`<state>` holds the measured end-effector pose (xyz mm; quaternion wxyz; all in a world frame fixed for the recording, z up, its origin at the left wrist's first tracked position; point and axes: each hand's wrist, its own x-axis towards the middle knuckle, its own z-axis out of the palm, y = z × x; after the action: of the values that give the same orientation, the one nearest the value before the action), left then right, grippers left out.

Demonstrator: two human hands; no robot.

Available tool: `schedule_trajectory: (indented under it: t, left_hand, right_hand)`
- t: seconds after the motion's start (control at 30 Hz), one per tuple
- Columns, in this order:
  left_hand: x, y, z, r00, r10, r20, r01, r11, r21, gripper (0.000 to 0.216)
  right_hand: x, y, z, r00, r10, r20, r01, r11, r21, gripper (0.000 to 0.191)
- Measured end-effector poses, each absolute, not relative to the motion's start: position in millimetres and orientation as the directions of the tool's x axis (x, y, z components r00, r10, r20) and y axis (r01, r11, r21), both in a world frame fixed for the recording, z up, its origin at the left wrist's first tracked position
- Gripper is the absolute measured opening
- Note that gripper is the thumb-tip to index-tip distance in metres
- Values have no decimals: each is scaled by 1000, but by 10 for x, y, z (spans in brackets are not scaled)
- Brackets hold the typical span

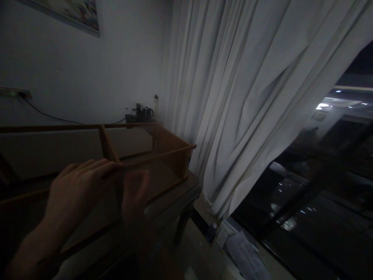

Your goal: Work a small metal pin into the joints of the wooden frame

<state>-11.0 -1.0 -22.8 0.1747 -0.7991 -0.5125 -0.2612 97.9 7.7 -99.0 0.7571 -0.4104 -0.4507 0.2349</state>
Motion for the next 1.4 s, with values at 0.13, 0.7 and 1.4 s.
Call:
schedule_trajectory:
  t: [0.13,0.7,1.4]
  left_hand:
    - [-101,-7,-217,318,734,600,924,-383,-21,21]
    - [-159,42,-361,345,648,679,921,-373,-111,25]
    - [-184,-2,-356,403,649,646,883,-461,-88,32]
  right_hand:
    - [927,89,-948,499,769,399,-265,574,-774,45]
    - [978,131,-876,439,506,742,30,818,-575,33]
    - [1095,-15,-909,245,677,694,239,651,-720,50]
